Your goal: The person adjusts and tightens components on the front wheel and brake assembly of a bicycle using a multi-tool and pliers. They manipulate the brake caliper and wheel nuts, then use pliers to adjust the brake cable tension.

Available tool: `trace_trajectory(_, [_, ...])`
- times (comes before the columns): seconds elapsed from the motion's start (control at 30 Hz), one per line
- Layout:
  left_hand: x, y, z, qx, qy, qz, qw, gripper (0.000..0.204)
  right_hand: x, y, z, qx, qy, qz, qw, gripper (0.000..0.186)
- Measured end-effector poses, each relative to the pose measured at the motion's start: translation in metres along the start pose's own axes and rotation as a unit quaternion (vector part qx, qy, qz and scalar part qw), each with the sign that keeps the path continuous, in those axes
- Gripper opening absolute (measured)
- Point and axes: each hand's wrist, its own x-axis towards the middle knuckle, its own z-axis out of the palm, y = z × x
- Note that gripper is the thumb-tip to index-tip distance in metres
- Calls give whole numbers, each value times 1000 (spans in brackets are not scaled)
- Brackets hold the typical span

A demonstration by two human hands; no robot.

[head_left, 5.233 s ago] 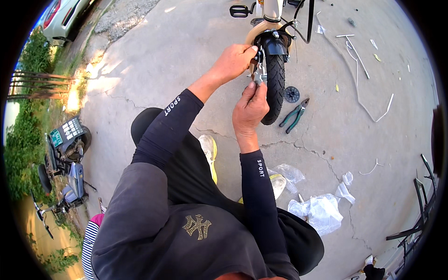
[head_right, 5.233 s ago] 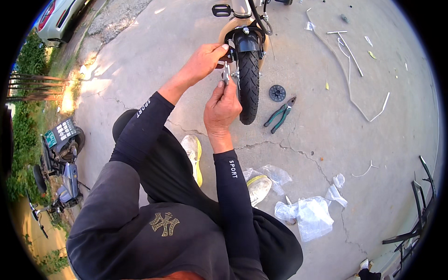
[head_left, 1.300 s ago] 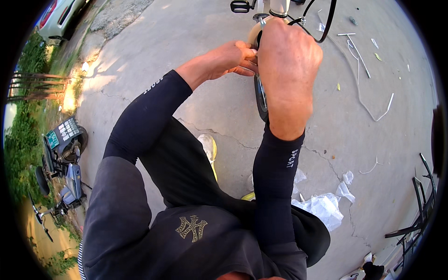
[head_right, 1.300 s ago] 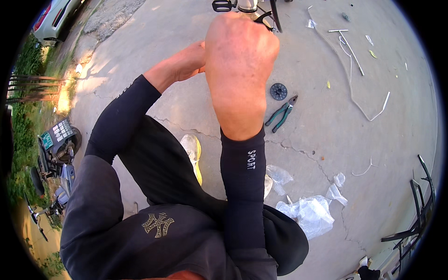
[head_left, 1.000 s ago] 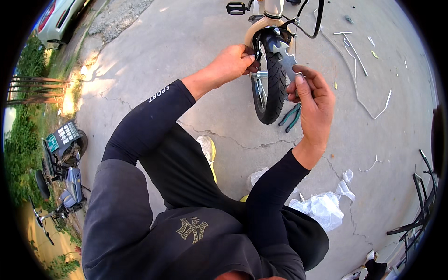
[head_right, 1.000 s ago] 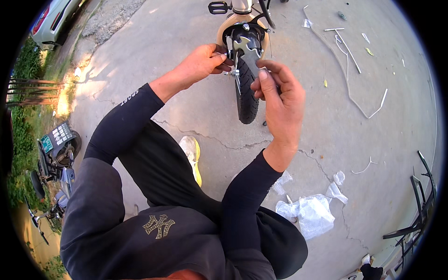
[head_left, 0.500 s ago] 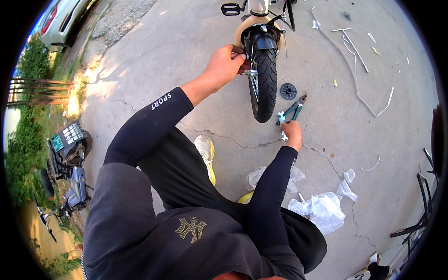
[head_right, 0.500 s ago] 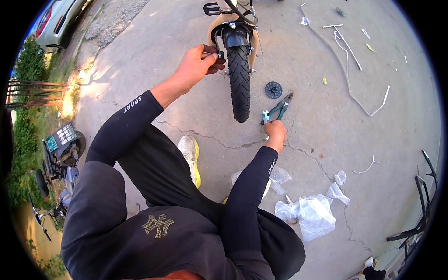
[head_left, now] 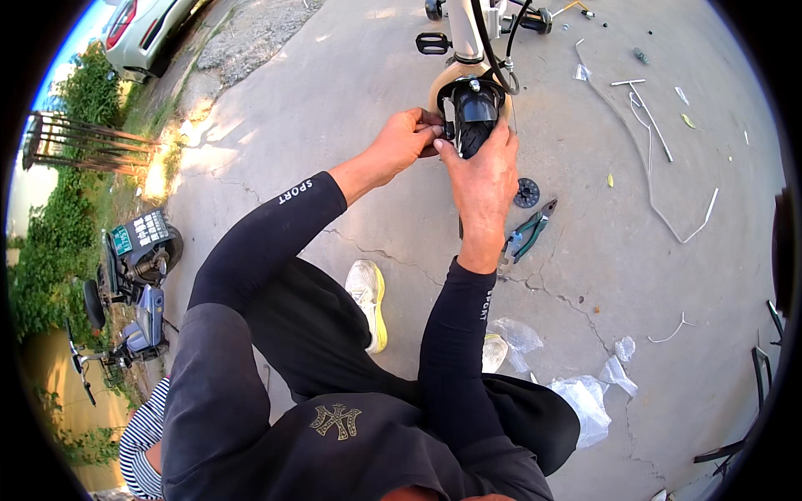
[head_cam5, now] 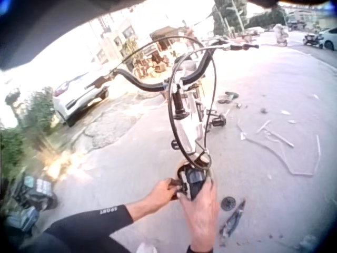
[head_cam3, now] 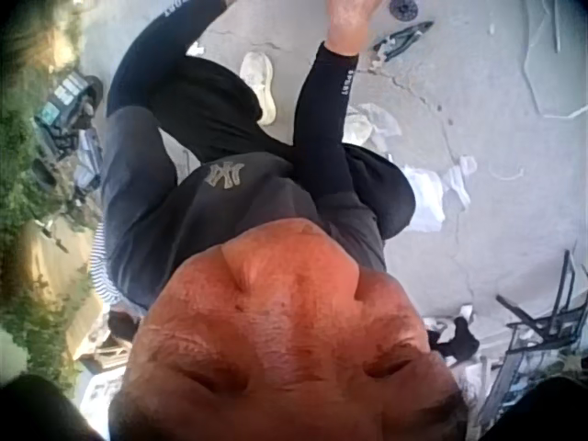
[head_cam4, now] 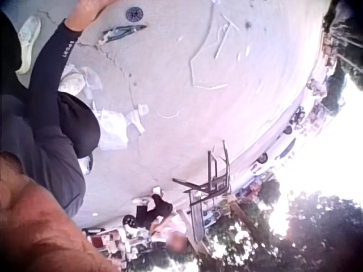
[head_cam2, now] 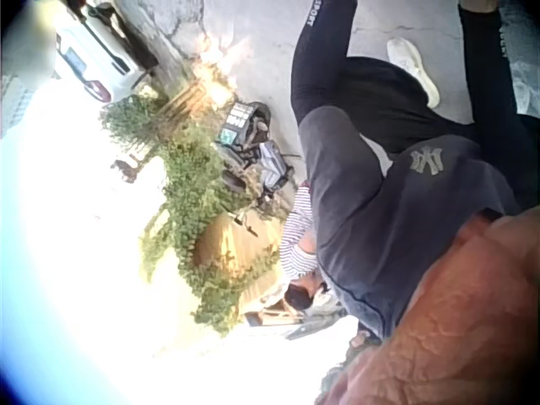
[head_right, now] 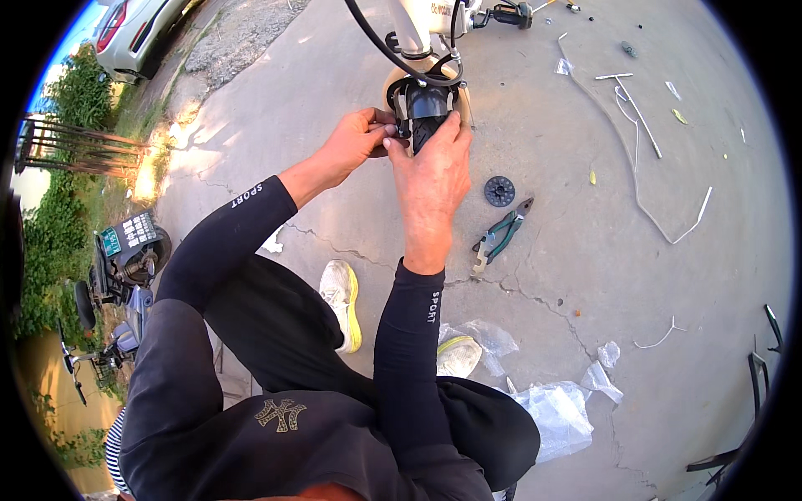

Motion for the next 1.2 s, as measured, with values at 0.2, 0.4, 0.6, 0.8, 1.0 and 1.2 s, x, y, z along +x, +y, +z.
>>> trace_trajectory(0.2, [7, 15, -12, 68, -79, -18, 994, 26, 11, -6, 18, -37, 20, 2, 999, 93])
trace_trajectory(0.4, [30, 23, -40, 128, -235, -29, 963, 39, 3, -5, 41, -35, 114, 16, 993, 105])
trace_trajectory(0.6, [45, 35, -50, 242, -329, 14, 913, 51, 0, -19, 42, -59, 172, 43, 982, 107])
trace_trajectory(0.8, [53, 28, -57, 193, -410, 45, 890, 57, -1, -17, 41, -116, 163, 77, 977, 90])
trace_trajectory(1.0, [56, 11, -66, 138, -474, 75, 866, 70, -2, -20, 40, -128, 128, 120, 976, 89])
trace_trajectory(1.2, [56, 19, -59, 166, -455, 97, 869, 69, 0, -27, 46, -189, 168, 97, 963, 82])
